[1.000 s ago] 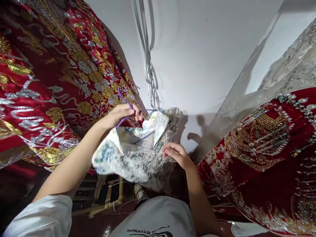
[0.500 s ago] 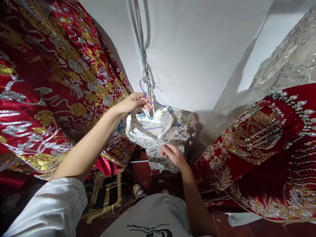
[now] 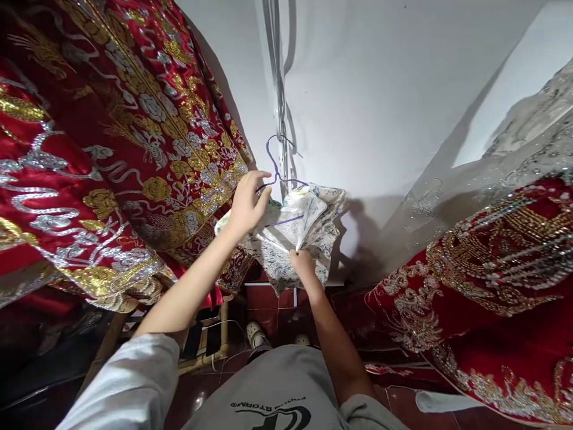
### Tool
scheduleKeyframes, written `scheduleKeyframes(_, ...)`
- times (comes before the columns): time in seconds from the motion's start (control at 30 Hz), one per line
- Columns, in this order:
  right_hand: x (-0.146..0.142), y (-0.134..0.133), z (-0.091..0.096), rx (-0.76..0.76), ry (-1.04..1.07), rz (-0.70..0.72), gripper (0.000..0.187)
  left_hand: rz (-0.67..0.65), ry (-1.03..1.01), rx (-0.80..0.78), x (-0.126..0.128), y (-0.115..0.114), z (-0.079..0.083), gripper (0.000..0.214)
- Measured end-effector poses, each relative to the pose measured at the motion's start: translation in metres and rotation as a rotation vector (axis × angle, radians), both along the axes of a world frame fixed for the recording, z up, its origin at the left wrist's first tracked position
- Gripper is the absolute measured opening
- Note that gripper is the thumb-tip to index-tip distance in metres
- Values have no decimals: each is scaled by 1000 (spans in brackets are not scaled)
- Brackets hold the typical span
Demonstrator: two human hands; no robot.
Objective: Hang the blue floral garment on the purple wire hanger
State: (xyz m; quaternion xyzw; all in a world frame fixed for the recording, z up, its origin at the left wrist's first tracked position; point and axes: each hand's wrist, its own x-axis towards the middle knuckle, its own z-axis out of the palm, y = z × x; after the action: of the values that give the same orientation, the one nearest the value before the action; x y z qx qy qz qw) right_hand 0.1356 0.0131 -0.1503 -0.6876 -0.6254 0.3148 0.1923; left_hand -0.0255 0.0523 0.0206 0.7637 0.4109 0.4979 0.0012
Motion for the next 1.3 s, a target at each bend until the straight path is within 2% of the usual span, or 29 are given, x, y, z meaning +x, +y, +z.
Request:
scheduleKeyframes(0.07, 4, -10, -9, -6, 100, 6, 43, 135, -168, 160, 6, -31, -49, 21)
scheduleKeyframes(0.1, 5, -14, -13, -7, 157, 10, 43, 172, -228, 174, 12, -49, -78, 18)
scheduleKeyframes(0.17, 5, -23, -21, -1, 253, 28, 41, 196, -307, 105, 25, -83, -138, 14)
scheduleKeyframes(0.23, 3, -30, -28, 7, 335, 49, 38, 258, -413, -86, 40, -109, -191, 18)
scheduleKeyframes(0.3, 1, -36, -32, 10, 391, 70, 36, 290, -488, -258, 52, -122, -227, 23)
scheduleKeyframes(0.33, 0, -40, -34, 15, 415, 81, 37, 277, -502, -336, 55, -124, -237, 23)
scheduleKeyframes(0.4, 1, -47, -34, 37, 489, 114, 39, 207, -493, -465, 59, -122, -244, 17)
scheduleKeyframes(0.5, 5, -54, -26, 57, 690, 172, 44, 133, -469, -540, 56, -116, -239, 21)
scheduleKeyframes(0.6, 12, -45, 2, 20, 874, 169, 46, 86, -432, -511, 56, -117, -233, 20)
scheduleKeyframes(0.67, 16, -29, 33, 48, 932, 141, 45, 75, -397, -498, 58, -121, -233, 20)
scheduleKeyframes(0.83, 12, 14, 125, 293, 956, 147, 40, 82, -349, -526, 54, -120, -237, 16)
scheduleKeyframes(0.93, 1, 19, 155, 328, 973, 167, 39, 36, -323, -572, 40, -109, -227, 14)
scheduleKeyframes(1.03, -8, 9, 156, 349, 950, 234, 35, -4, -344, -538, 25, -95, -194, 16)
scheduleKeyframes(1.1, -11, 1, 152, 378, 929, 261, 32, -4, -427, -380, 19, -85, -157, 17)
scheduleKeyframes(1.17, -12, -5, 149, 412, 900, 273, 30, 26, -509, -187, 16, -76, -113, 30)
scheduleKeyframes(1.23, -12, -5, 150, 446, 868, 280, 30, 39, -452, -105, 15, -66, -71, 26)
scheduleKeyframes(1.3, -11, -2, 150, 479, 827, 276, 30, 23, -319, -80, 15, -58, -40, 18)
